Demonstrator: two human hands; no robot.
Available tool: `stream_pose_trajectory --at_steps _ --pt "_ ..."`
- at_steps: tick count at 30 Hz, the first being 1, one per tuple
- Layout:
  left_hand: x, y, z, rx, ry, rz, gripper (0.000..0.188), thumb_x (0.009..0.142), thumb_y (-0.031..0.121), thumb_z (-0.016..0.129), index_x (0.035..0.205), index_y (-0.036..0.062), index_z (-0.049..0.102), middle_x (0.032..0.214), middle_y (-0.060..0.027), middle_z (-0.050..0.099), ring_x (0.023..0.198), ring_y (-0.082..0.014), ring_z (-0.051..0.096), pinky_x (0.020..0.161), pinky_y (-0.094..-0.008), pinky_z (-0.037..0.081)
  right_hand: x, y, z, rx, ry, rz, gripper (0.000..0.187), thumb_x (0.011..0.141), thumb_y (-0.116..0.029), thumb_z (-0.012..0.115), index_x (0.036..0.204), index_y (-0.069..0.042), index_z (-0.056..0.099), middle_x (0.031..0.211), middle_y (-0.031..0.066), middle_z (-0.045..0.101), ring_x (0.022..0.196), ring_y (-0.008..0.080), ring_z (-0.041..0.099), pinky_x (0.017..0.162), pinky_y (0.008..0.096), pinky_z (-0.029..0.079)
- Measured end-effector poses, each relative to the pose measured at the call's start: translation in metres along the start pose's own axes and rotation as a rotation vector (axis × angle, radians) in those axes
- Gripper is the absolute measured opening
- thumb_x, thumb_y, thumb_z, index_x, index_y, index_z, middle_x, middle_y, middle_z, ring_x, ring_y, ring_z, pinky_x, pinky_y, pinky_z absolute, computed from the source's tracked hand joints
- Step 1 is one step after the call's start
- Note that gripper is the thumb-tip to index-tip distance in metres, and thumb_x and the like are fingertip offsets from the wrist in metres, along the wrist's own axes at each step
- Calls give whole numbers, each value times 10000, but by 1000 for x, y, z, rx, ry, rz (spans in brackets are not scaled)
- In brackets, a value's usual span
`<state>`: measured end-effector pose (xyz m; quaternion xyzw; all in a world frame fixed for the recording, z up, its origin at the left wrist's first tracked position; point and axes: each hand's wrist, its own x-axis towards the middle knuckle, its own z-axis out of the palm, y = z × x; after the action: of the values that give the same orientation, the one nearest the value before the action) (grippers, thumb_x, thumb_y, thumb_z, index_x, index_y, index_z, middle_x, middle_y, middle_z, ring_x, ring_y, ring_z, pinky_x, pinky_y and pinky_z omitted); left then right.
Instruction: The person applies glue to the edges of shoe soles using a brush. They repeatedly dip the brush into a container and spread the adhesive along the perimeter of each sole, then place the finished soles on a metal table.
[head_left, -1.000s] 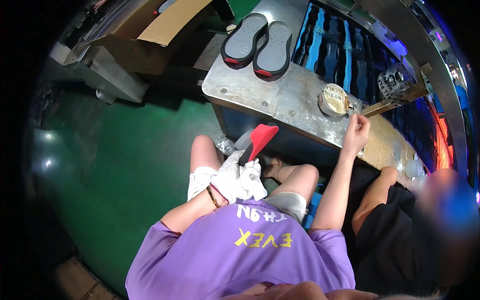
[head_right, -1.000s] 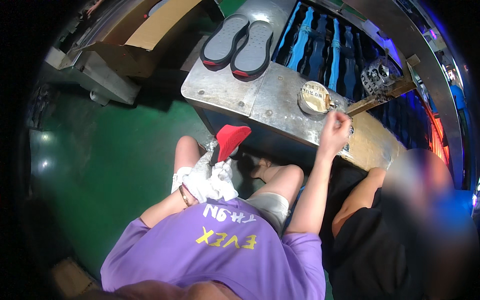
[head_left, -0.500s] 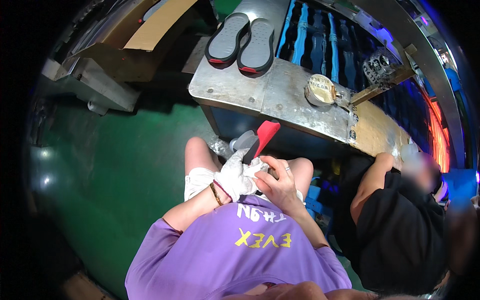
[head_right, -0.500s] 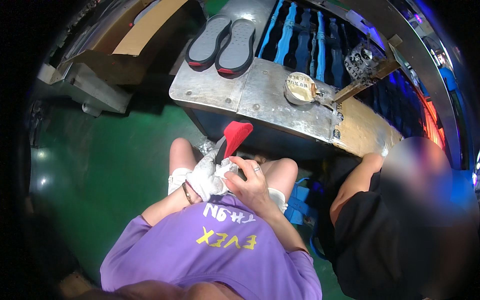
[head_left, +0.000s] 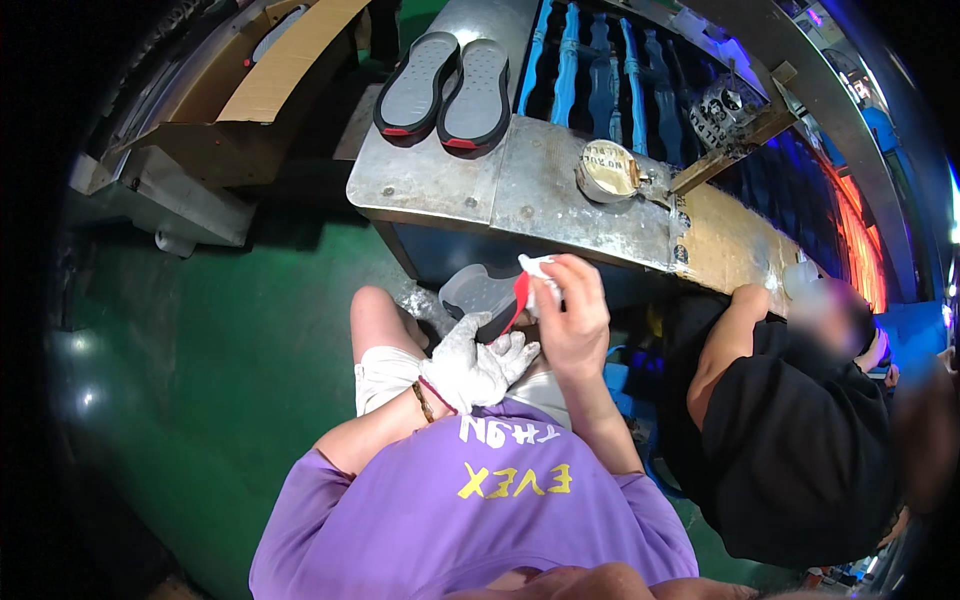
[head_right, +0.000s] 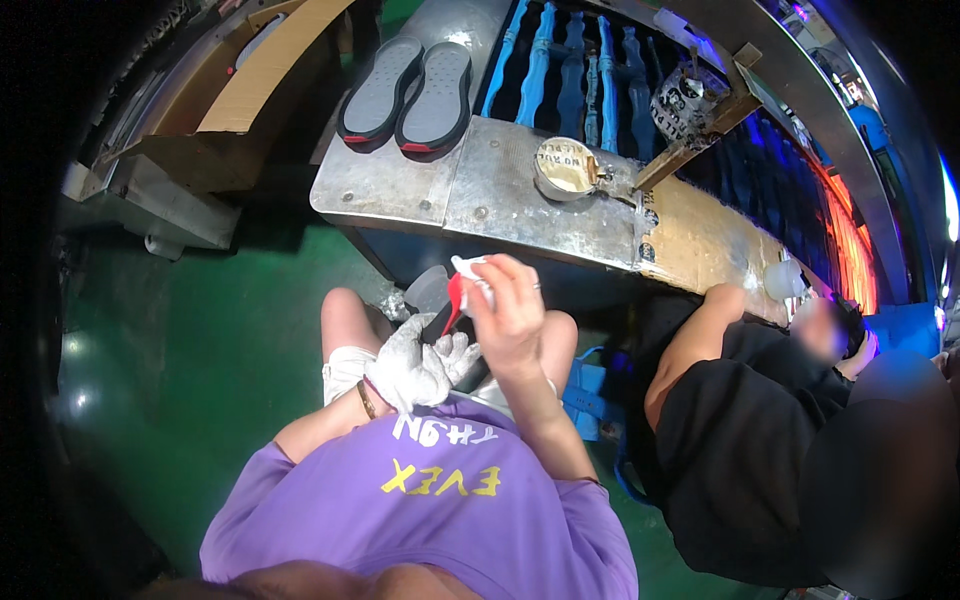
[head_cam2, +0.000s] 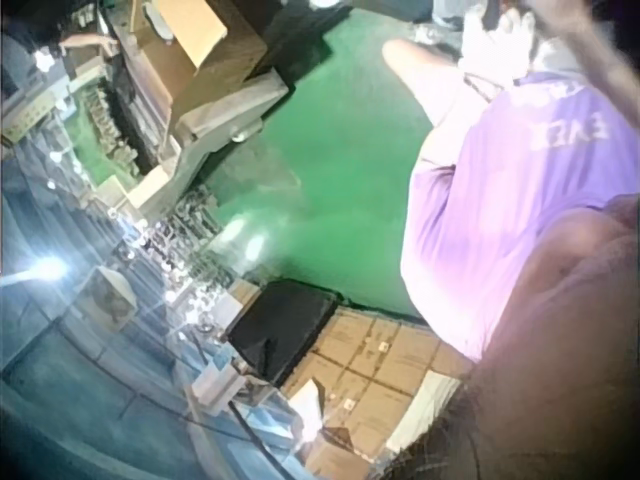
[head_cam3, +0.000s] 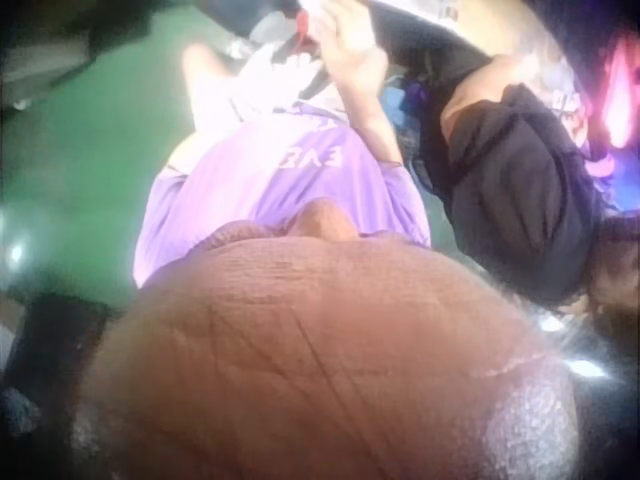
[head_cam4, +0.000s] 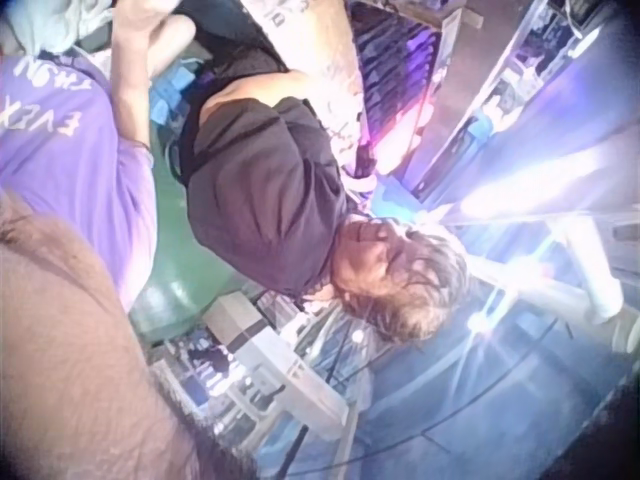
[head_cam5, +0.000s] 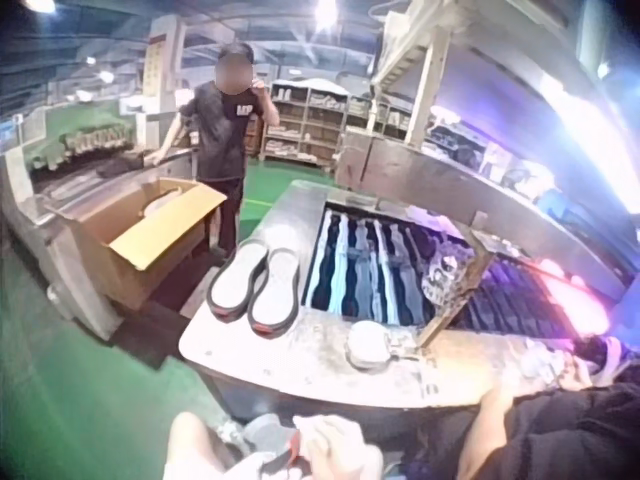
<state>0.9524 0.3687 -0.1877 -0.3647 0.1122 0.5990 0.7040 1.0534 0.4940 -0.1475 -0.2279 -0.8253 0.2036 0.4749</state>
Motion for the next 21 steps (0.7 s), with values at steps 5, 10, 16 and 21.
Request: stream_pose_trajectory --at_steps 5,10,16,21 --pt "13 8 -29 -124 -155 -54 447 1024 387 523 1219 -11 584 1150 -179 672 1095 -334 662 996 -428 554 -21 -1 9 -6 -37 -105 294 702 49 807 977 -5 719 959 137 639 808 301 634 662 373 532" --pt "13 16 -42 -99 -249 87 406 1012 372 546 1188 11 611 1102 -164 684 1039 -316 671 952 -425 560 -45 -9 6 54 -184 -219 268 694 20 793 950 -18 721 940 117 660 774 270 650 635 344 552" --pt "1 -2 -17 -7 -71 102 362 993 302 577 1171 -12 614 1076 -167 697 1009 -327 692 909 -420 591 -3 -20 -2 83 -43 -36 247 727 33 791 958 -8 713 919 120 660 760 269 639 631 341 521" --pt "-13 5 -15 -55 -171 74 328 1014 305 560 1179 28 623 1092 -134 701 995 -275 697 882 -384 594 -44 -18 2 32 -215 -112 270 712 -9 812 964 -48 721 922 99 653 748 268 642 646 343 545"
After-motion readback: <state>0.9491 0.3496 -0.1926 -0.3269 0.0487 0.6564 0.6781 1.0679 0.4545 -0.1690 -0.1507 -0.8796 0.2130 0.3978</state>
